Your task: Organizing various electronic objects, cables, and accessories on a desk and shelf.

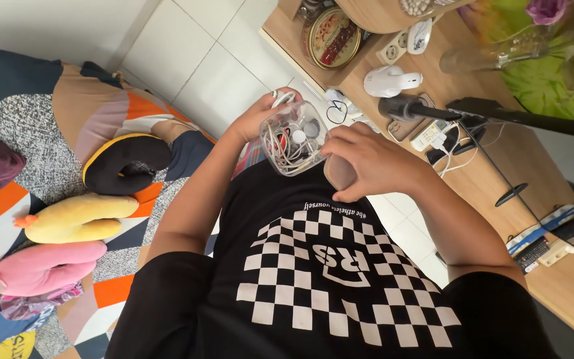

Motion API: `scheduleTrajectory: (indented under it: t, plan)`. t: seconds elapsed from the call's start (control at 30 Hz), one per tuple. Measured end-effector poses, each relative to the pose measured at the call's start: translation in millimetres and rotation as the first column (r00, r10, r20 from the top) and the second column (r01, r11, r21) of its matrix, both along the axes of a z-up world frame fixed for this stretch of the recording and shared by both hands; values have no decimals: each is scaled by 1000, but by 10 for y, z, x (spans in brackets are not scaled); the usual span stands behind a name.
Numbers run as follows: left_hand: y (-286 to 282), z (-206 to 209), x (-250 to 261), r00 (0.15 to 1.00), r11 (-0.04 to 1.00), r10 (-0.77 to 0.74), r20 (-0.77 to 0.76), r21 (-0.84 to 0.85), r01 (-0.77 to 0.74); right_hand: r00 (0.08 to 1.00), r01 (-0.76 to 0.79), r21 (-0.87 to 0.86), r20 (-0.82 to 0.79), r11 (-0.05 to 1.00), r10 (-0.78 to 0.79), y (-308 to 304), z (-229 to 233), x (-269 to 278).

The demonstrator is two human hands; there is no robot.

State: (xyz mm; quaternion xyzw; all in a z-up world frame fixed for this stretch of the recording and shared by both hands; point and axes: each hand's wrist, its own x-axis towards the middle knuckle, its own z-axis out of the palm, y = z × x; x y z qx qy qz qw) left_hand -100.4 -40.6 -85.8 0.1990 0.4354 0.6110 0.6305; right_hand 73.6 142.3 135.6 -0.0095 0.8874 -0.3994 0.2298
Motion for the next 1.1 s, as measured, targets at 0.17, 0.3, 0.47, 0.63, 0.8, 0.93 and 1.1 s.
scheduleTrajectory:
  t: [0.17, 0.3, 0.47, 0.63, 0.8, 0.93, 1.1]
  plan:
    - [113, 128, -81, 997, 998, 28, -68, 57, -25, 997, -75, -15, -10, 997, 74, 39, 1, -18]
    - [327, 247, -80, 997, 997, 49, -60, 56, -46, 993, -118, -28, 15, 993, 119, 69, 4, -26]
    - [443, 252, 28, 987, 995, -13, -163, 95, 29, 993, -120, -103, -20, 987, 118, 180, -45, 56]
    - [409, 271, 81, 998, 995, 28, -54, 98, -23, 949, 265, -140, -137, 954, -284, 278, -274, 268]
    - [437, 426, 101, 998, 996, 64, 6, 65, -65, 673, 650, -193, -304, 735, -675, 295, -875, 362]
    - [413, 550, 96, 992, 992, 116, 40, 52, -118, 527, 770, -109, -447, 629, -723, 335, -1320, 370]
    - [368, 515, 83, 988, 985, 136, 74, 97, -143, 423, 786, -403, -202, 469, -883, 335, -1471, 313]
